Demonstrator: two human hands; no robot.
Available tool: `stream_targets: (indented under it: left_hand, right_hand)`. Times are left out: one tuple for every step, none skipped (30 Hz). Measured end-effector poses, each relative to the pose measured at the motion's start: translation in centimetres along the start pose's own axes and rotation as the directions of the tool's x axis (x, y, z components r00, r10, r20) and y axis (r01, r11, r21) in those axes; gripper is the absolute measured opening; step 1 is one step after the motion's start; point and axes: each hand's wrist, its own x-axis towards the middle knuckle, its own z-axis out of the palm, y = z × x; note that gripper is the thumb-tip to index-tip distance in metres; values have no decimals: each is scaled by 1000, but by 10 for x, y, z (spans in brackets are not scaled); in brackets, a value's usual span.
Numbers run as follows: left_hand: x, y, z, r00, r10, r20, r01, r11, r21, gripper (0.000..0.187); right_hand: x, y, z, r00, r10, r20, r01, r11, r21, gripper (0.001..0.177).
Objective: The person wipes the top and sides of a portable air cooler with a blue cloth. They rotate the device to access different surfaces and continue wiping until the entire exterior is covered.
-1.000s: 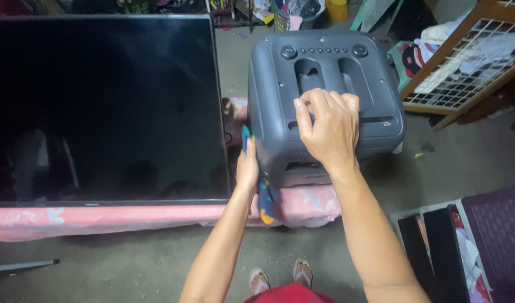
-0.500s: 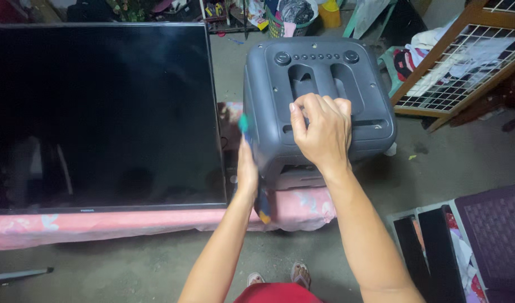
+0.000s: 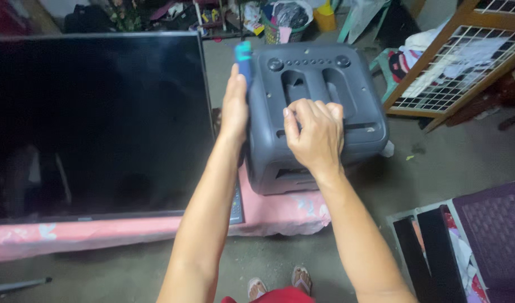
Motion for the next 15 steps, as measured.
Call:
stream_targets:
  left_hand:
    - [5, -1, -2, 993, -115, 14, 116, 981, -154, 61]
    - [8, -3, -4, 973, -226, 47, 230, 926, -300, 61]
    - [4, -9, -5, 942, -333, 25, 325, 897, -300, 60]
    - [-5, -18, -7, 900, -437, 3, 417, 857, -302, 61]
    - [-13, -26, -10, 845, -535, -18, 505, 808, -304, 64]
    - [-22, -34, -12, 831, -555, -44, 519, 801, -300, 61]
    - [-34, -42, -15, 813, -577, -73, 535, 791, -296, 58]
    - [-43, -49, -16, 795, -598, -102, 551, 782, -293, 55]
    - [-45, -53, -17, 866, -459, -199, 433, 887, -159, 51]
    - [-45, -54, -17, 915, -297, -272, 306, 952, -10, 47]
    - [-47, -53, -17, 939, -122, -320, 176, 974, 146, 43]
    - [-42, -48, -17, 951, 7, -309, 58, 978, 199, 39]
    - [-28, -40, -17, 946, 138, -293, -63, 966, 249, 36]
    - [-14, -29, -16, 926, 266, -269, -183, 937, 297, 33]
    - [0, -15, -15, 898, 390, -206, -282, 867, 410, 31]
  right_hand:
    - [1, 0, 0, 1000, 5, -6, -5, 1000, 6, 10]
    - [2, -1, 0, 1000, 10, -11, -10, 1000, 12, 10]
    - [2, -2, 0, 1000, 15, -9, -15, 1000, 16, 10]
    - [1, -1, 0, 1000, 20, -7, -20, 1000, 19, 10]
    - [2, -1, 1, 1000, 27, -6, -27, 999, 24, 10]
    - [2, 0, 1, 1000, 26, -8, -26, 999, 28, 10]
    - [0, 0, 1, 1000, 26, -6, -26, 999, 34, 10]
    - [-1, 0, 0, 1000, 27, -4, -27, 999, 41, 10]
    - [0, 1, 1, 1000, 23, -7, -22, 999, 38, 10]
    - [0, 1, 1, 1000, 18, -11, -18, 999, 35, 10]
    - [0, 1, 1, 1000, 12, -11, -12, 999, 33, 10]
    - [-1, 1, 0, 1000, 19, -4, -19, 999, 32, 10]
    - [-1, 1, 0, 1000, 23, 2, -23, 999, 33, 10]
    - [0, 0, 0, 1000, 26, 8, -26, 999, 33, 10]
    - [1, 0, 0, 1000, 23, 4, -23, 999, 32, 10]
